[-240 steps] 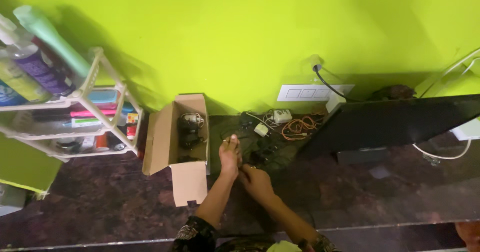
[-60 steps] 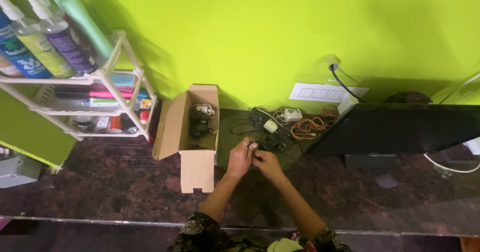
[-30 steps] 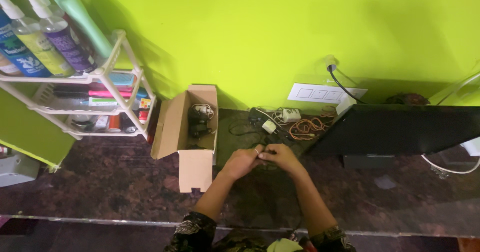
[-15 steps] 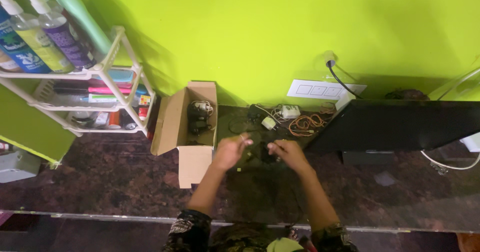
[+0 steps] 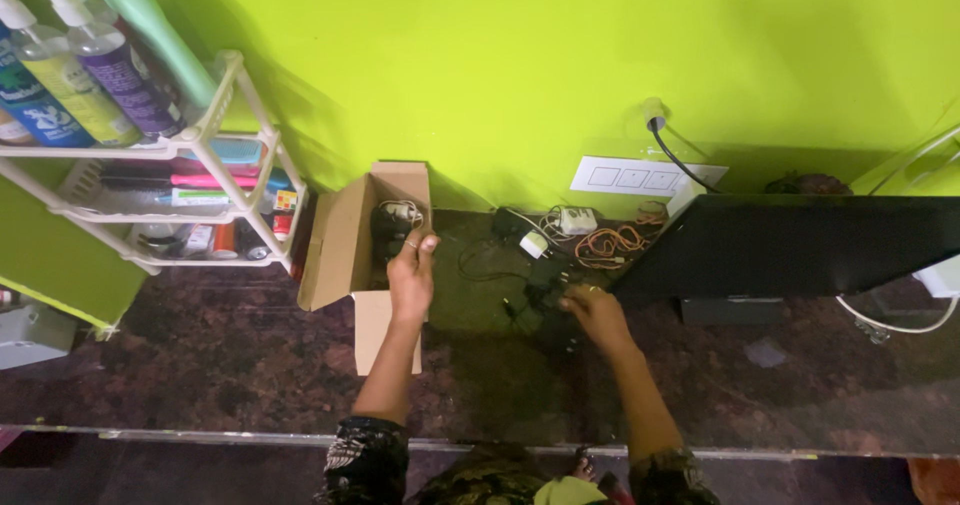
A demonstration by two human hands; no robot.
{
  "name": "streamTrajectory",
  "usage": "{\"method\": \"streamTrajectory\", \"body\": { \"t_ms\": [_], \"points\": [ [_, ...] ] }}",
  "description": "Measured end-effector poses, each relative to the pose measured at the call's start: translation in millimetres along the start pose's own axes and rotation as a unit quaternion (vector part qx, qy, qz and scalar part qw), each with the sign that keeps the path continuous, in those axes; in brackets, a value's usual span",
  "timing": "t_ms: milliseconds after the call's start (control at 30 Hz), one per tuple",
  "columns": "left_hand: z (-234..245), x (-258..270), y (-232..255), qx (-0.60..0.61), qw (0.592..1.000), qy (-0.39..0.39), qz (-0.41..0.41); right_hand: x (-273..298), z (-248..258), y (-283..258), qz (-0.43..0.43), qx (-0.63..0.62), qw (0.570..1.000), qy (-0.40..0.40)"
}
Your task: The person holds a black charging adapter, rotating it by hand to view different sides and handling an attached cable.
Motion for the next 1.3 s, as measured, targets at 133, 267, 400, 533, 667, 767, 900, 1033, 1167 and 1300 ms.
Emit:
{"method": "streamTrajectory", "body": {
  "t_ms": [133,267,400,533,667,767,900,1033,1167,1300],
  "points": [
    [-3.1,-0.8,-8.9,0.115,0.992,0.015,0.043,-2.2,3.8,-17.3,0.065,0.039,0.997,0.026],
    [-5.5,-2.0,-9.5,0.110,0.993,0.007,0.053,-7.5,3.4,-16.5,0.011,0.096,0.993,0.061],
    [-6.9,-5.4,-9.6,0.152,0.988,0.000,0.042,-15.7,1.0,-18.6,-0.027,0.067,0.995,0.074],
    [-4.2,-9.8,-15.4,0.131,0.990,0.000,0.056,-27.0,4.4,-40.9,0.077,0.059,0.993,0.068],
    [-3.2,-11.6,-6.7,0.139,0.990,-0.005,0.011,-42.8,-16.6,-30.5,0.019,0.051,0.997,-0.049],
    [-8.3,-4.4,-13.3,0.117,0.991,-0.013,0.067,-52.9,-18.8,-29.5,0.001,0.077,0.997,-0.010],
    [-16.2,0.6,-19.3,0.025,0.998,-0.042,0.044,-63.0,-40.4,-5.3,-0.158,-0.014,0.976,-0.152],
    [-24.1,6.7,-20.0,0.055,0.996,-0.064,0.022,-81.1,-11.0,-31.0,0.088,0.075,0.988,0.103],
    [-25.7,7.6,-15.9,0.035,0.997,-0.060,-0.024,-87.5,-31.2,-0.5,-0.187,-0.198,0.959,-0.072],
    [-29.8,8.2,-15.8,0.046,0.996,-0.074,0.005,-91.9,-28.3,3.2,-0.180,-0.191,0.963,-0.062]
  ]
}}
Point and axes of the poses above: each hand's wrist, its own x-axis away from the middle knuckle, its own z-axis out of the back of the hand, y = z × x, the point moved 7 cm from there along -x, towards the middle knuckle, and after that the axes turned 7 degrees about y, right-handed, at the moved point
